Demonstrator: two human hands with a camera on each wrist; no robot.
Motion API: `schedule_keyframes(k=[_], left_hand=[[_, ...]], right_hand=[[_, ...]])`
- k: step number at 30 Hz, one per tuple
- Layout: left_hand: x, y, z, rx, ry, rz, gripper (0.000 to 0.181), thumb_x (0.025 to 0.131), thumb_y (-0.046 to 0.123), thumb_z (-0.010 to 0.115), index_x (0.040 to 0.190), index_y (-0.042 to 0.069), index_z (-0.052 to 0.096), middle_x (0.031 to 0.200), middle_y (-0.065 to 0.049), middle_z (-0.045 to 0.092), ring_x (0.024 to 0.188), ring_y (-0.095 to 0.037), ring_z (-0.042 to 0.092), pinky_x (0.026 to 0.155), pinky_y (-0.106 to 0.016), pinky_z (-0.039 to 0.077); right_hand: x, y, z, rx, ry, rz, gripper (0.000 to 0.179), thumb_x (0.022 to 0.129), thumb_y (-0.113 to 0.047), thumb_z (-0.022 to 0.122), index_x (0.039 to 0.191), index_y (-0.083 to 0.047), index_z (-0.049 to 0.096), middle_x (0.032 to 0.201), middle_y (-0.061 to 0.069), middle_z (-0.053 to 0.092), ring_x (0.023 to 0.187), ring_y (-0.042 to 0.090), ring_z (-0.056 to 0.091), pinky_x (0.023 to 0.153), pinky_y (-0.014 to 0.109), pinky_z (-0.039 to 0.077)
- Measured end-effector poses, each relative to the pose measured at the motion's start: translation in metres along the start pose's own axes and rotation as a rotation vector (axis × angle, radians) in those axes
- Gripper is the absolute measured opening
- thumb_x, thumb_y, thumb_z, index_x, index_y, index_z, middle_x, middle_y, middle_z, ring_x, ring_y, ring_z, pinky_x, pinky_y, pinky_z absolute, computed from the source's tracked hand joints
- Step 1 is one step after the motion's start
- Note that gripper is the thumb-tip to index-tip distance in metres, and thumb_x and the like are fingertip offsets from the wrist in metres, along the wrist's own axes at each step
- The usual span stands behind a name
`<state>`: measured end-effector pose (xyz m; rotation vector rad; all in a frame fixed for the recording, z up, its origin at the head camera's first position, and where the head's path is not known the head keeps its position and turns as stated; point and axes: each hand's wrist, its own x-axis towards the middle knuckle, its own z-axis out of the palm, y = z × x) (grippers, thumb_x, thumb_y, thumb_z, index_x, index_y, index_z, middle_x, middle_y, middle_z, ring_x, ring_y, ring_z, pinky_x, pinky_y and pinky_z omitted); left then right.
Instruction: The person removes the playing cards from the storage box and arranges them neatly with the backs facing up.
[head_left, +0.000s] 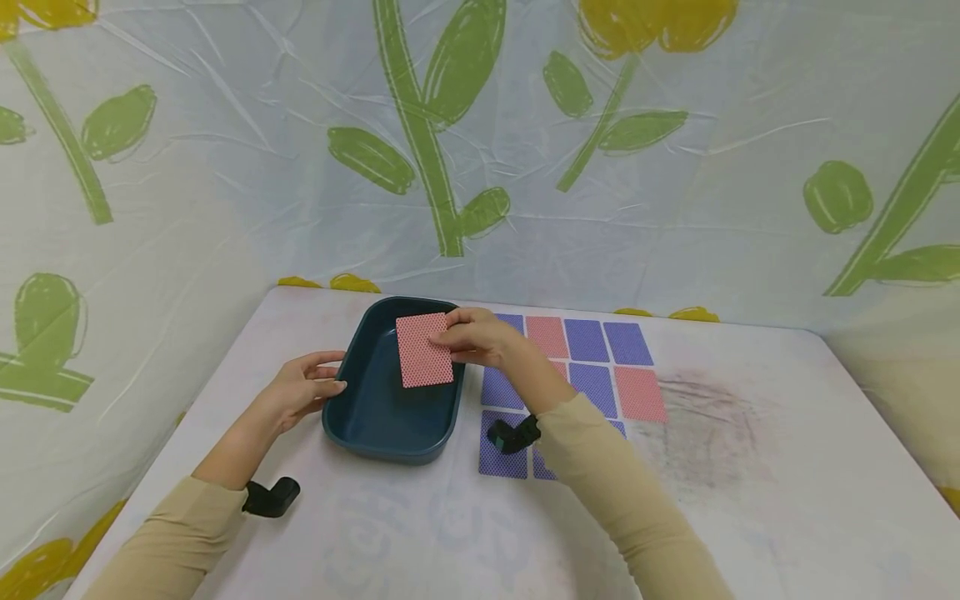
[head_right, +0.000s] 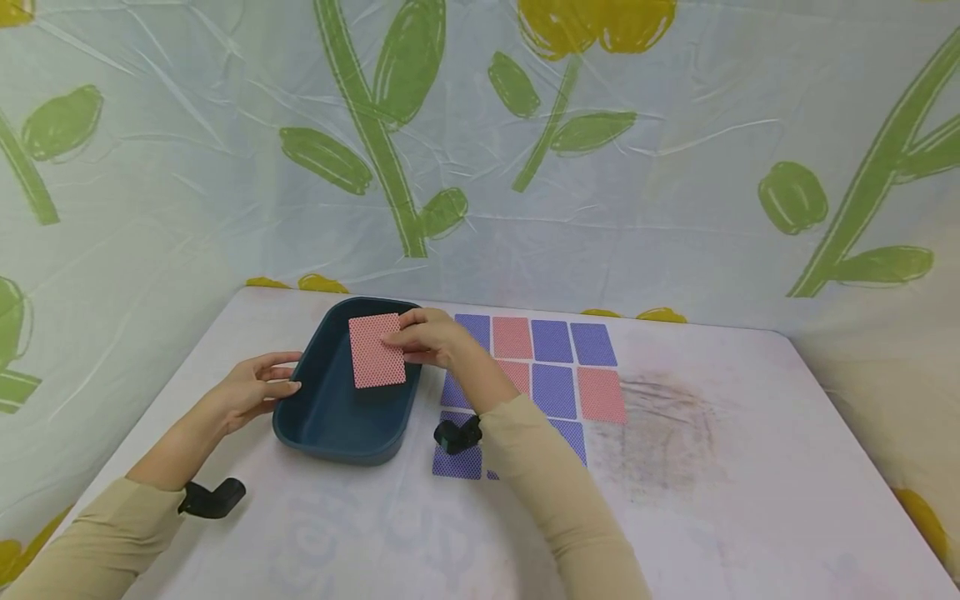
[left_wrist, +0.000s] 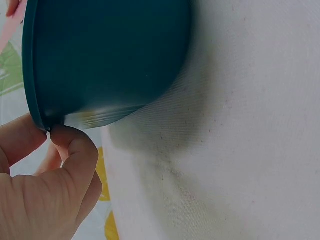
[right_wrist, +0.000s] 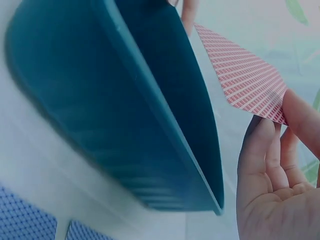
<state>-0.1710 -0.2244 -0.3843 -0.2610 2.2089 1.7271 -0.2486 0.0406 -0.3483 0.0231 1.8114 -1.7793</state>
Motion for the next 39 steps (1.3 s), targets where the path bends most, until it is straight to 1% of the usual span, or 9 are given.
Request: schedule_keyframes(k=[8, 14, 19, 22, 27, 30, 34, 36, 39], left_hand=[[-0.001, -0.002, -0.001, 0.003, 0.002, -0.003, 0.061, 0.09, 0.003, 0.059, 0.144, 0.001, 0.03, 0.126, -0.02, 0.041, 0.094, -0.019, 0.052, 0.084, -0.031, 0.047], [0.0, -0.003, -0.002, -0.009, 0.003, 0.003, 0.06, 0.09, 0.002, 0.058, 0.143, 0.0, 0.03, 0.126, -0.021, 0.042, 0.093, -0.016, 0.053, 0.082, -0.029, 0.048], [0.001, -0.004, -0.001, -0.012, 0.0, 0.001, 0.06, 0.09, 0.003, 0.058, 0.143, 0.001, 0.03, 0.128, -0.022, 0.042, 0.093, -0.017, 0.054, 0.088, -0.035, 0.047], [0.002, -0.003, 0.0, -0.011, -0.004, 0.001, 0.06, 0.09, 0.003, 0.059, 0.143, 0.001, 0.03, 0.129, -0.022, 0.041, 0.093, -0.017, 0.054, 0.09, -0.037, 0.046], [0.002, -0.002, 0.001, -0.009, -0.005, 0.008, 0.06, 0.09, 0.003, 0.059, 0.143, 0.0, 0.03, 0.127, -0.022, 0.042, 0.092, -0.016, 0.054, 0.085, -0.033, 0.047], [0.002, -0.001, 0.001, -0.004, -0.001, 0.005, 0.06, 0.09, 0.003, 0.059, 0.143, 0.001, 0.031, 0.127, -0.022, 0.042, 0.093, -0.017, 0.054, 0.085, -0.033, 0.047], [0.002, -0.001, 0.0, 0.002, 0.005, 0.003, 0.059, 0.09, 0.004, 0.059, 0.143, 0.002, 0.032, 0.127, -0.021, 0.043, 0.093, -0.017, 0.054, 0.085, -0.033, 0.047], [0.002, -0.001, -0.001, 0.004, 0.005, 0.007, 0.059, 0.09, 0.004, 0.059, 0.143, 0.002, 0.031, 0.127, -0.021, 0.043, 0.092, -0.016, 0.054, 0.084, -0.032, 0.047], [0.002, -0.003, -0.001, 0.001, 0.005, 0.01, 0.059, 0.09, 0.004, 0.059, 0.143, 0.001, 0.031, 0.128, -0.022, 0.043, 0.093, -0.016, 0.054, 0.085, -0.032, 0.047]], right_hand=[[-0.017, 0.003, -0.017, -0.059, 0.017, -0.01, 0.017, 0.083, -0.005, 0.067, 0.081, -0.011, 0.052, 0.08, 0.002, 0.056, 0.071, 0.016, 0.053, 0.066, 0.026, 0.048], [-0.032, 0.004, -0.032, -0.036, 0.022, 0.01, 0.013, 0.085, -0.007, 0.066, 0.083, -0.011, 0.054, 0.088, 0.005, 0.054, 0.078, 0.018, 0.052, 0.068, 0.025, 0.049], [-0.042, 0.01, -0.049, -0.039, 0.057, 0.026, 0.012, 0.085, -0.008, 0.066, 0.086, -0.01, 0.055, 0.093, 0.006, 0.052, 0.082, 0.019, 0.051, 0.069, 0.024, 0.049], [-0.048, 0.017, -0.062, -0.033, 0.064, 0.024, 0.012, 0.086, -0.007, 0.065, 0.085, -0.012, 0.054, 0.091, 0.005, 0.051, 0.081, 0.018, 0.05, 0.069, 0.024, 0.047], [-0.061, 0.025, -0.081, 0.01, 0.017, 0.006, 0.019, 0.088, -0.006, 0.062, 0.074, -0.015, 0.054, 0.085, 0.001, 0.053, 0.077, 0.015, 0.051, 0.067, 0.025, 0.045], [-0.069, 0.03, -0.093, 0.017, 0.026, 0.012, 0.022, 0.087, -0.005, 0.062, 0.07, -0.016, 0.054, 0.08, -0.001, 0.053, 0.072, 0.013, 0.051, 0.063, 0.023, 0.044], [-0.082, 0.037, -0.109, 0.009, 0.052, 0.022, 0.019, 0.088, -0.007, 0.062, 0.074, -0.016, 0.054, 0.083, 0.0, 0.053, 0.075, 0.014, 0.052, 0.064, 0.023, 0.045], [-0.088, 0.041, -0.117, 0.009, 0.061, 0.025, 0.015, 0.088, -0.01, 0.063, 0.078, -0.016, 0.053, 0.089, 0.002, 0.053, 0.08, 0.016, 0.054, 0.069, 0.025, 0.047], [-0.098, 0.046, -0.132, 0.023, 0.068, 0.021, 0.012, 0.088, -0.012, 0.063, 0.085, -0.016, 0.053, 0.092, 0.002, 0.053, 0.084, 0.017, 0.054, 0.073, 0.027, 0.048]])
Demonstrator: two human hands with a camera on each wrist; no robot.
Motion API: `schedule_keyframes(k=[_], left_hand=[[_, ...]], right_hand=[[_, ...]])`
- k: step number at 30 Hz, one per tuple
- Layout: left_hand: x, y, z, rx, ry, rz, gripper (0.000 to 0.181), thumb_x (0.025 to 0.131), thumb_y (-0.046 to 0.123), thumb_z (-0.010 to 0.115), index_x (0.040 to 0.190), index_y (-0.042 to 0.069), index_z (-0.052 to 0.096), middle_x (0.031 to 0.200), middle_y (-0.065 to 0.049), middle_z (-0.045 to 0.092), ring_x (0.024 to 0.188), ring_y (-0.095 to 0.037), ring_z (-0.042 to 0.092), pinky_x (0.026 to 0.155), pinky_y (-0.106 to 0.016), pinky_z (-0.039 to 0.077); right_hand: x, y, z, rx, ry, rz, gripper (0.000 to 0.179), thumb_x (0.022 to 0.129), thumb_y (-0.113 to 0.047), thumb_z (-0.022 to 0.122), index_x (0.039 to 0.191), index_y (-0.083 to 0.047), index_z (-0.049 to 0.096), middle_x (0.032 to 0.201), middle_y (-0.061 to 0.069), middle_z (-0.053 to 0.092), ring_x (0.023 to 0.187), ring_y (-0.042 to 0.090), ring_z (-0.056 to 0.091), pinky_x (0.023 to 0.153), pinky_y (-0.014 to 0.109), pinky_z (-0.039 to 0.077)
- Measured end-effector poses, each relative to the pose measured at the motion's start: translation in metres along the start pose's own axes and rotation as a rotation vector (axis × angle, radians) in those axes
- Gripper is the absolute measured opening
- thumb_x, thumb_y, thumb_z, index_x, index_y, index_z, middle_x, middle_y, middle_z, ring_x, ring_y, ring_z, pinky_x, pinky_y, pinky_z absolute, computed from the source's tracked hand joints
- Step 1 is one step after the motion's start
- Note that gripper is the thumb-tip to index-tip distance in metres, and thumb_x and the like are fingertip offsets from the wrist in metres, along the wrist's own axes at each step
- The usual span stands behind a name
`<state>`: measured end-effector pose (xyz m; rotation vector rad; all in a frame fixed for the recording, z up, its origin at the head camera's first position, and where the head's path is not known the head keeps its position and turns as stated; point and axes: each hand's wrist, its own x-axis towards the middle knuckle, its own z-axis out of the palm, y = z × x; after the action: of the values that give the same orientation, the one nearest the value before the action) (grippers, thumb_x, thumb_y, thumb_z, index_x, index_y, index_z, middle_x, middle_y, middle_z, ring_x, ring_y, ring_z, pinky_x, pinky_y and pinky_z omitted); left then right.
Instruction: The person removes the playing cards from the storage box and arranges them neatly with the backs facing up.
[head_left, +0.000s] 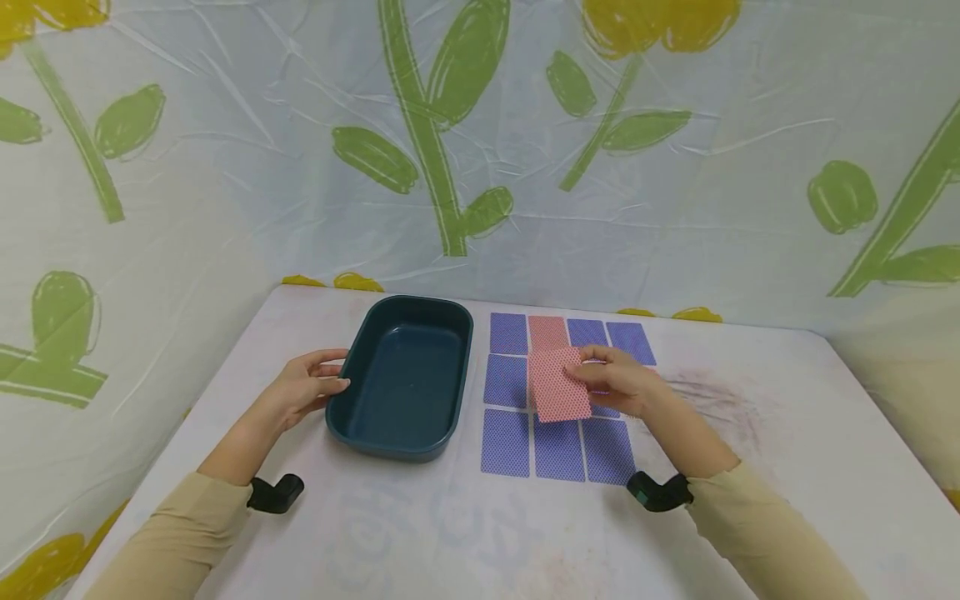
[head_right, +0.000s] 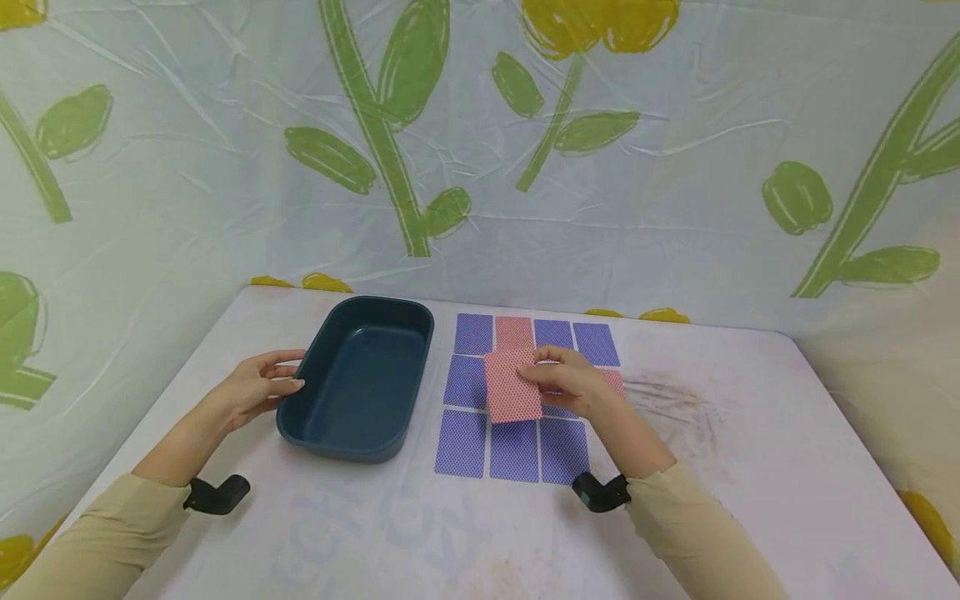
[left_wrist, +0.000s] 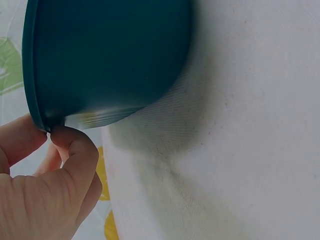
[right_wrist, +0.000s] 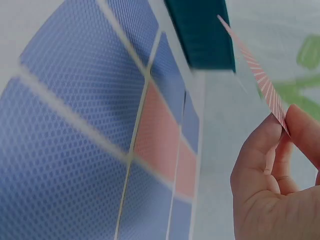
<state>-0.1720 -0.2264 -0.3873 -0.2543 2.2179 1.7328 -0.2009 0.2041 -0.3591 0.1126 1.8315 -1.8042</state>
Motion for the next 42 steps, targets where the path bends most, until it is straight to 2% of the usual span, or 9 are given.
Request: schedule_keyframes(k=[5, 9, 17, 25, 30, 33, 35, 39, 42], left_hand=[[-0.002, -0.001, 0.0, -0.004, -0.007, 0.0, 0.06, 0.09, 0.003, 0.058, 0.143, 0.001, 0.03, 0.13, -0.023, 0.041, 0.096, -0.018, 0.053, 0.088, -0.035, 0.046], [-0.003, -0.001, 0.0, -0.004, -0.006, 0.0, 0.06, 0.09, 0.003, 0.058, 0.143, 0.0, 0.03, 0.13, -0.023, 0.041, 0.096, -0.018, 0.053, 0.088, -0.034, 0.047], [-0.005, 0.001, 0.001, -0.039, -0.022, 0.027, 0.061, 0.089, -0.001, 0.059, 0.143, -0.002, 0.03, 0.118, -0.017, 0.046, 0.084, -0.009, 0.055, 0.074, -0.024, 0.048], [-0.005, 0.002, 0.0, -0.032, -0.027, 0.021, 0.061, 0.089, 0.0, 0.058, 0.143, -0.001, 0.029, 0.123, -0.02, 0.043, 0.086, -0.009, 0.054, 0.075, -0.024, 0.048], [-0.005, 0.001, 0.0, -0.033, -0.029, 0.022, 0.061, 0.089, 0.0, 0.059, 0.143, -0.001, 0.029, 0.121, -0.019, 0.044, 0.086, -0.01, 0.054, 0.075, -0.025, 0.048], [-0.006, 0.001, 0.0, -0.031, -0.028, 0.022, 0.062, 0.089, 0.0, 0.059, 0.143, -0.001, 0.029, 0.122, -0.019, 0.044, 0.086, -0.01, 0.054, 0.076, -0.025, 0.048], [-0.006, 0.001, 0.0, -0.03, -0.027, 0.021, 0.062, 0.089, 0.001, 0.059, 0.143, -0.001, 0.029, 0.125, -0.02, 0.043, 0.087, -0.01, 0.054, 0.077, -0.025, 0.048], [-0.006, 0.002, 0.0, -0.027, -0.026, 0.02, 0.062, 0.089, 0.001, 0.058, 0.144, -0.001, 0.029, 0.126, -0.021, 0.042, 0.087, -0.01, 0.054, 0.077, -0.026, 0.048], [-0.006, 0.002, 0.0, -0.027, -0.025, 0.021, 0.062, 0.089, 0.001, 0.058, 0.144, -0.001, 0.029, 0.125, -0.021, 0.042, 0.087, -0.01, 0.054, 0.077, -0.026, 0.048]], right_hand=[[-0.014, 0.009, -0.029, 0.015, 0.021, 0.003, 0.01, 0.09, -0.014, 0.06, 0.093, -0.015, 0.051, 0.095, 0.001, 0.054, 0.089, 0.017, 0.055, 0.079, 0.029, 0.049], [-0.024, 0.015, -0.046, -0.007, 0.056, 0.036, 0.01, 0.092, -0.016, 0.059, 0.094, -0.016, 0.05, 0.096, 0.0, 0.051, 0.087, 0.015, 0.053, 0.077, 0.027, 0.049], [-0.039, 0.032, -0.068, -0.056, 0.096, 0.093, 0.01, 0.091, -0.019, 0.061, 0.095, -0.017, 0.052, 0.097, -0.001, 0.05, 0.088, 0.014, 0.05, 0.076, 0.027, 0.047], [-0.051, 0.053, -0.086, -0.108, 0.169, 0.134, 0.015, 0.09, -0.021, 0.062, 0.098, -0.014, 0.051, 0.093, 0.0, 0.051, 0.082, 0.014, 0.052, 0.072, 0.026, 0.049], [-0.057, 0.066, -0.093, -0.222, 0.222, 0.108, 0.012, 0.089, -0.017, 0.063, 0.093, -0.011, 0.053, 0.085, -0.001, 0.052, 0.074, 0.014, 0.052, 0.066, 0.026, 0.048], [-0.058, 0.072, -0.093, -0.309, 0.277, 0.086, 0.017, 0.087, -0.015, 0.066, 0.092, -0.006, 0.052, 0.08, -0.001, 0.053, 0.07, 0.014, 0.051, 0.061, 0.026, 0.046], [-0.059, 0.076, -0.092, -0.419, 0.324, 0.063, 0.023, 0.085, -0.016, 0.068, 0.093, -0.002, 0.051, 0.078, 0.001, 0.052, 0.068, 0.014, 0.05, 0.058, 0.026, 0.044], [-0.059, 0.08, -0.087, -0.713, 0.413, 0.003, 0.035, 0.079, -0.02, 0.074, 0.093, 0.003, 0.051, 0.078, 0.007, 0.054, 0.065, 0.016, 0.048, 0.053, 0.028, 0.041], [-0.059, 0.08, -0.084, -0.871, 0.457, -0.037, 0.033, 0.076, -0.02, 0.075, 0.089, 0.002, 0.054, 0.077, 0.009, 0.058, 0.062, 0.016, 0.05, 0.052, 0.029, 0.04]])
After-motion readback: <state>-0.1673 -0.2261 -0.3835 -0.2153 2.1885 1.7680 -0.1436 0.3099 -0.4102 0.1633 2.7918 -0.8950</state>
